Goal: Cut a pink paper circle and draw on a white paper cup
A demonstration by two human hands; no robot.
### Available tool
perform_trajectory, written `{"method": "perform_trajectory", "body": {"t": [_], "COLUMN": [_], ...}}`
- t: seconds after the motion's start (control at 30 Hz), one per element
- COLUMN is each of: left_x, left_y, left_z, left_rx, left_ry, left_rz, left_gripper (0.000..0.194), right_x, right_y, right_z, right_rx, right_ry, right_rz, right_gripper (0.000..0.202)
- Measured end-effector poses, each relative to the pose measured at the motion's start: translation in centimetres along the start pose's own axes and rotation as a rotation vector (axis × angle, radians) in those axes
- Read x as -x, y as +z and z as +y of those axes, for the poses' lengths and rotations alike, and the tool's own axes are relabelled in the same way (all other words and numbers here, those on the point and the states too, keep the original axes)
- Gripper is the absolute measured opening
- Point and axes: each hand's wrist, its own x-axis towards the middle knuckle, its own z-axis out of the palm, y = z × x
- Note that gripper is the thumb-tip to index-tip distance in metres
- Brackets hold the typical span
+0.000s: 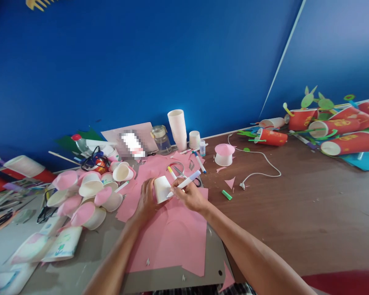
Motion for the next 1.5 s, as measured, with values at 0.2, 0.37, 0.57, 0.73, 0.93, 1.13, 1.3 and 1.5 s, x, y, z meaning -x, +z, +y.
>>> {"method": "perform_trajectory", "body": {"t": [0.2, 0.37, 0.57, 0.73, 0.93, 1.13, 1.3, 1.5], "left_x": [-0.02, 0.04, -0.02, -0.02, -0.08, -0.09, -0.01, -0.04], "left_y": [-0.08, 0.02, -0.16, -0.32, -0.31, -0.34, -0.26, -0.24], "left_z": [0.09, 0.13, 0.3, 0.36, 0.41, 0.47, 0.42, 0.4], "left_rx": [-0.007, -0.003, 0.019, 0.011, 0.02, 0.042, 0.02, 0.026], "left_ry": [-0.013, -0.02, -0.013, -0.013, -0.012, -0.032, -0.022, -0.013], "left_rz": [-0.005, -0.003, -0.021, -0.024, -0.022, -0.036, -0.028, -0.016], "left_gripper": [0.08, 0.083, 0.083, 0.081, 0.081, 0.082, 0.086, 0.086], "right_x": [0.02, -0.01, -0.09, 0.01, -0.1, -0.1, -0.1, -0.08], "right_y": [0.14, 0.14, -0.34, -0.12, -0.18, -0.05, -0.15, -0.24], "right_z": [-0.03, 0.01, -0.35, -0.06, 0.14, 0.2, 0.03, 0.15], "right_rx": [-0.013, 0.037, 0.038, 0.027, -0.033, 0.025, 0.025, 0.035], "right_ry": [0.012, 0.005, 0.016, -0.003, -0.02, -0.015, -0.026, -0.04], "right_rz": [-0.014, -0.037, 0.029, 0.003, 0.047, -0.023, 0.012, 0.003], "right_gripper": [0.023, 0.024, 0.024, 0.025, 0.026, 0.027, 0.025, 0.023]}}
